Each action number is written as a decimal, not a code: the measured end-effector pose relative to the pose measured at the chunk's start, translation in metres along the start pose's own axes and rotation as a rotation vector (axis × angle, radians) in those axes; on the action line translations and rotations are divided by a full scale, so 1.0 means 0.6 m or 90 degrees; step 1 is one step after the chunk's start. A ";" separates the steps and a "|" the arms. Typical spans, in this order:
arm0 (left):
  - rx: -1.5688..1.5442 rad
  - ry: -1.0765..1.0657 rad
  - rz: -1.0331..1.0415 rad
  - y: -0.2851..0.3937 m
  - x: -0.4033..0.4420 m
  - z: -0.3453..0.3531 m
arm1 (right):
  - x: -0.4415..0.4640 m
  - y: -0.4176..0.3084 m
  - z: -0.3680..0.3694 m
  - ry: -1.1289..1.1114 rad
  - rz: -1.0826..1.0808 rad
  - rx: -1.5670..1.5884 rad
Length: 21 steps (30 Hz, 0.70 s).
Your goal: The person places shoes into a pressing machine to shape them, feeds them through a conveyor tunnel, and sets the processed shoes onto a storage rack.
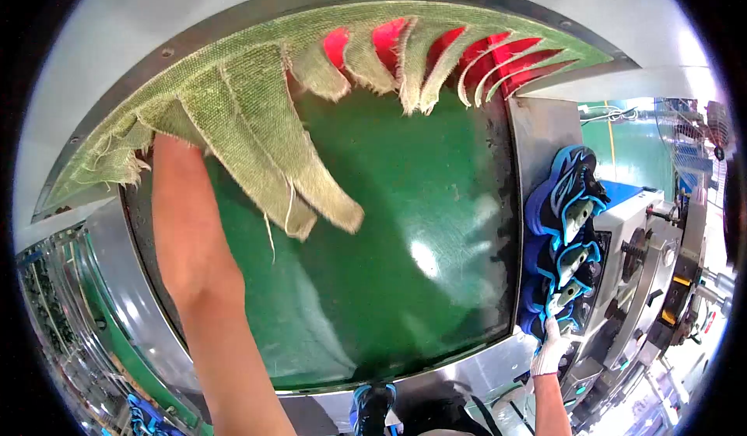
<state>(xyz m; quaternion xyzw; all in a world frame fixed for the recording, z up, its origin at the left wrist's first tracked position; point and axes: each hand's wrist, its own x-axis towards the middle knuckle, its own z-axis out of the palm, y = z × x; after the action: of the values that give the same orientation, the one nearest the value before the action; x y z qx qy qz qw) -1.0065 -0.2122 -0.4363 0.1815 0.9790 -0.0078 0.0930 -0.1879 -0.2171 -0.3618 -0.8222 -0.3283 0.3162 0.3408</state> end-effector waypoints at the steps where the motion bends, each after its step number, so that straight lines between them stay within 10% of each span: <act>1: -0.007 0.007 0.009 -0.001 0.003 0.004 | 0.002 0.004 0.003 0.049 -0.016 0.004; 12: -0.117 0.139 0.107 0.002 -0.056 -0.009 | 0.015 -0.005 0.000 -0.002 0.060 0.003; 19: -0.098 0.260 0.264 0.014 -0.349 0.005 | 0.033 -0.020 0.015 -0.138 0.061 0.105; 21: -0.359 0.278 0.338 0.010 -0.456 0.000 | 0.038 -0.008 -0.005 -0.175 0.032 0.058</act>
<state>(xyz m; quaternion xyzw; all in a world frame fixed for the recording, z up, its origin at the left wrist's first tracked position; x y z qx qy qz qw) -0.7537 -0.3030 -0.3854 0.3912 0.8590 0.3224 -0.0716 -0.1739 -0.1980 -0.3632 -0.7630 -0.3363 0.4489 0.3213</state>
